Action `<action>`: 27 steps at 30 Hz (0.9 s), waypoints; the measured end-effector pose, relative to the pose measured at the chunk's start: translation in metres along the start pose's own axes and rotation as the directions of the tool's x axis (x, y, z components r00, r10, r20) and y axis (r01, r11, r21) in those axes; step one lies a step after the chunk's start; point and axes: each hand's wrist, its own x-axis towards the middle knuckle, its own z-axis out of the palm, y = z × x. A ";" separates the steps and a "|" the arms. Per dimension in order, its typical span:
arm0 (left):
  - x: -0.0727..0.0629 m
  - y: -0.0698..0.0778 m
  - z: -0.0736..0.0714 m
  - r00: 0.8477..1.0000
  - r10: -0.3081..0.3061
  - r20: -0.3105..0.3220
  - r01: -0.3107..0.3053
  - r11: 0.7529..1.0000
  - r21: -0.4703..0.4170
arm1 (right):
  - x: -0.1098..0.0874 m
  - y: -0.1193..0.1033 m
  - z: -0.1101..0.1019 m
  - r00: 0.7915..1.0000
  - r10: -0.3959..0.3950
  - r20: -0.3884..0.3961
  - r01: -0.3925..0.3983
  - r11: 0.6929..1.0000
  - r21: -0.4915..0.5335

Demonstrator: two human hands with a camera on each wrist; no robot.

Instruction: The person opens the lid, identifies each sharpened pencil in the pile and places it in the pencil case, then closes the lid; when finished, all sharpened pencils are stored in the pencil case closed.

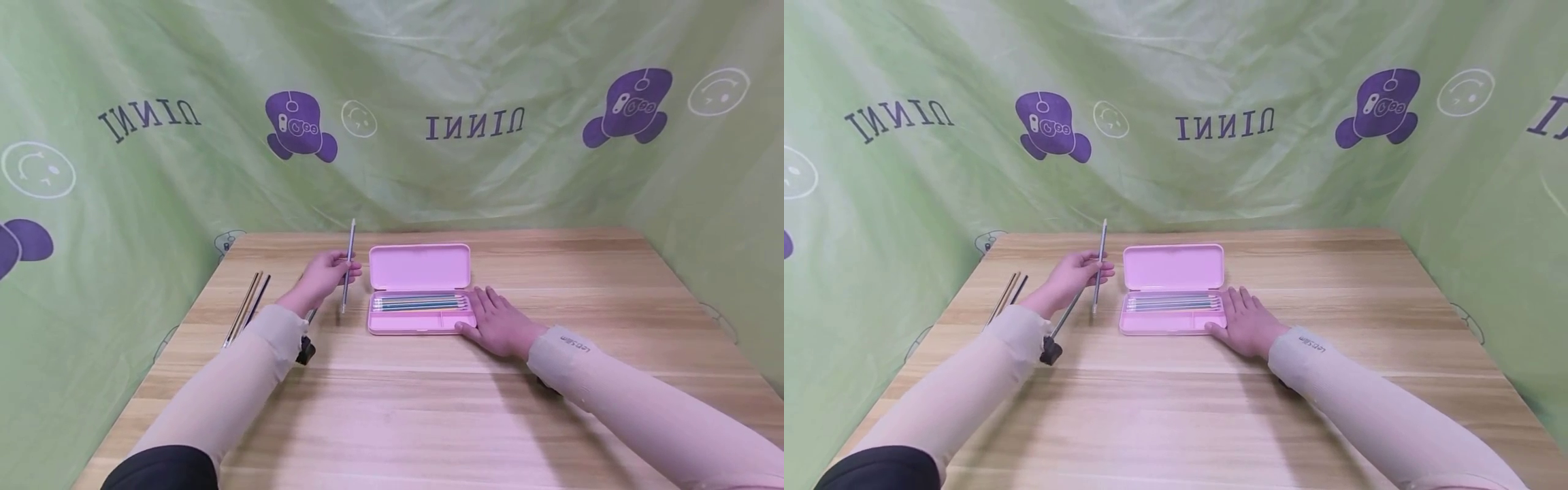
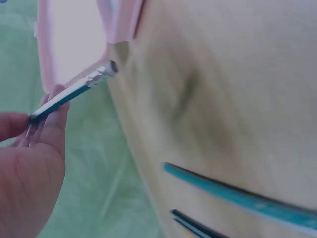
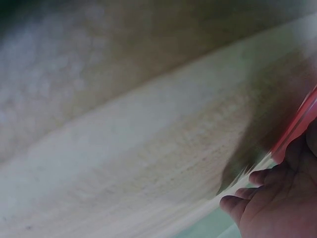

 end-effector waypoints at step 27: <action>0.031 0.031 0.071 0.914 0.107 0.391 -0.279 0.866 0.416 | 0.001 0.000 -0.002 1.000 0.021 0.022 -0.020 1.000 -0.017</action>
